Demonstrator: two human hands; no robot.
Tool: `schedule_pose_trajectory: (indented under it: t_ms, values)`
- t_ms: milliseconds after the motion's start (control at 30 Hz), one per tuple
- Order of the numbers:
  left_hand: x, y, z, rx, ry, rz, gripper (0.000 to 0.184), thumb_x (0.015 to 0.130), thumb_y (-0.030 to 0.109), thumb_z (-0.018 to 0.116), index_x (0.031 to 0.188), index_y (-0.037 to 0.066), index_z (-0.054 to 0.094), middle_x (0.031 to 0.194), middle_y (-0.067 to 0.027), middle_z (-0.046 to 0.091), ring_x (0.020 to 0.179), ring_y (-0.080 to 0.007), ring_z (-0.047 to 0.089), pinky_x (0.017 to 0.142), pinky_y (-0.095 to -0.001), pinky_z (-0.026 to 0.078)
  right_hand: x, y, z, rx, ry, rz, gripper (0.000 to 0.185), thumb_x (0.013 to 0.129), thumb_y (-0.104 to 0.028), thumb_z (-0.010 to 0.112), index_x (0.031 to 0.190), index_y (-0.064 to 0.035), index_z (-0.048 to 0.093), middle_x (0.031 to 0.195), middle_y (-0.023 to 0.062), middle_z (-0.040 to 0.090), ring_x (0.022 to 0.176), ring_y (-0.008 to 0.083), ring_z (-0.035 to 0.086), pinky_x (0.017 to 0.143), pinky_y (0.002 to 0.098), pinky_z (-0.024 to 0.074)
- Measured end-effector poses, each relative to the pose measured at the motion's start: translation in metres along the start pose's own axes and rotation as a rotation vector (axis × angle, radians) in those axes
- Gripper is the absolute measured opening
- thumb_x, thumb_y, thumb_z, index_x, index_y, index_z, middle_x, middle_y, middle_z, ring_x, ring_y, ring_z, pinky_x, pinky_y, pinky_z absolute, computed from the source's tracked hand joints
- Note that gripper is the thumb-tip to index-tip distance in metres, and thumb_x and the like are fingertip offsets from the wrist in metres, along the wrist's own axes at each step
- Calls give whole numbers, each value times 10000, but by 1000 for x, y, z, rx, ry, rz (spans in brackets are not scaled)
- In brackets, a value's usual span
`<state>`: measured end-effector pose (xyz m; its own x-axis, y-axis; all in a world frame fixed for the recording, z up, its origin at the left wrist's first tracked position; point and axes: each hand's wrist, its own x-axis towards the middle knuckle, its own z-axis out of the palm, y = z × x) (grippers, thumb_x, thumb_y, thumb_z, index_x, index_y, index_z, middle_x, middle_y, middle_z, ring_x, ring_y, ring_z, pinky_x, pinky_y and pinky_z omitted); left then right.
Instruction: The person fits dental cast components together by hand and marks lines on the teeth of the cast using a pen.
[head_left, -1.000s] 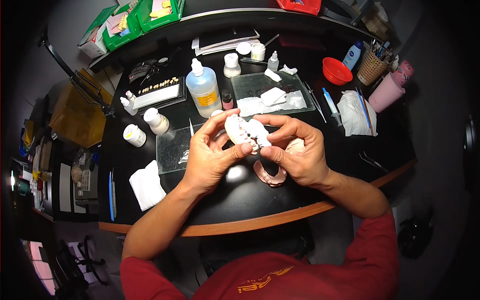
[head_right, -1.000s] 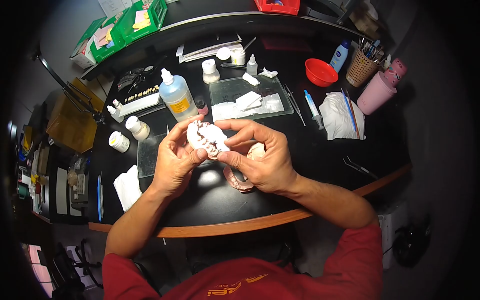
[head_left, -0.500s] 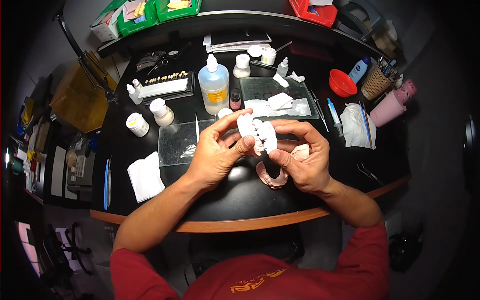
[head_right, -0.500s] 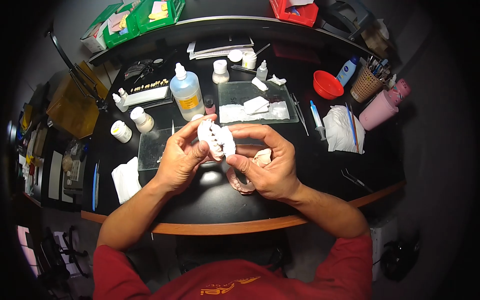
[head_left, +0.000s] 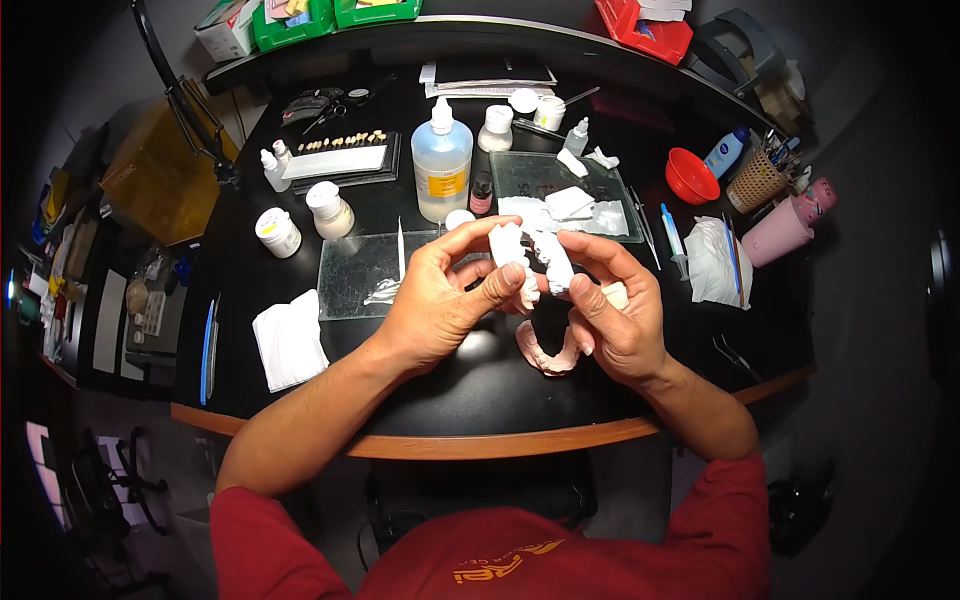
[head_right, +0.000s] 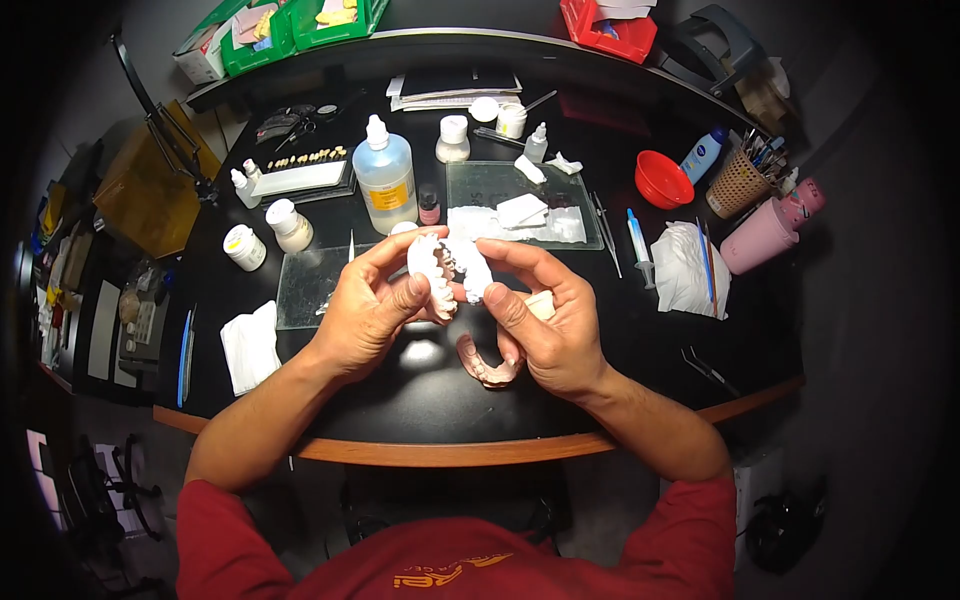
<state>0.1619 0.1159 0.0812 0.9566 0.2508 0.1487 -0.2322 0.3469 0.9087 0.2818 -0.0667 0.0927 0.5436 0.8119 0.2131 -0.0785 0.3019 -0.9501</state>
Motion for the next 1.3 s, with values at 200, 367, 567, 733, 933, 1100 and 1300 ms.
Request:
schedule_pose_trajectory:
  t_ms: [200,367,567,733,933,1100,1300]
  values:
    - [0,-1,-2,24,-12,2,683,928,313,778,1451,-11,482,1280,-125,603,1102,-218,685,857,-318,608,-2,-4,-1,7,-34,-25,438,1000,-38,651,1404,54,509,1294,171,625,760,91,675,538,186,509]
    - [0,3,-1,30,-13,12,666,876,195,845,1431,-3,534,1284,-112,610,1135,-181,611,877,-311,589,-4,1,1,-75,-67,-152,534,916,65,714,1411,60,513,1371,176,536,1139,283,685,902,310,601]
    - [1,9,-2,13,-62,-6,716,862,165,855,1469,8,510,1278,-108,613,1158,-196,599,927,-327,584,-4,2,-1,-137,-111,-248,546,865,95,755,1376,50,566,1370,178,515,1213,318,644,1009,375,584]
    - [0,12,-2,24,-76,-17,738,858,132,853,1486,4,487,1275,-114,612,1193,-207,591,944,-340,588,-3,4,-1,-163,-102,-293,541,857,81,771,1363,41,583,1353,178,538,1193,293,652,1008,373,585]
    - [0,15,0,4,-82,-24,760,825,71,867,1479,7,486,1299,-121,581,1228,-214,585,992,-366,582,-3,2,-2,-195,-82,-283,539,843,58,798,1344,33,604,1331,167,561,1156,246,665,989,342,590]
    - [1,10,0,52,-63,58,749,796,38,880,1445,-9,510,1309,-118,555,1238,-226,590,1016,-372,576,-2,3,-2,-209,-84,-288,544,834,42,816,1339,24,613,1315,157,573,1138,221,671,920,278,600]
    - [1,12,0,31,-55,39,735,785,31,886,1422,-19,524,1300,-100,554,1247,-224,591,1010,-370,580,-3,5,-3,-203,-74,-278,539,826,40,826,1326,22,623,1311,154,577,1116,199,675,828,222,599]
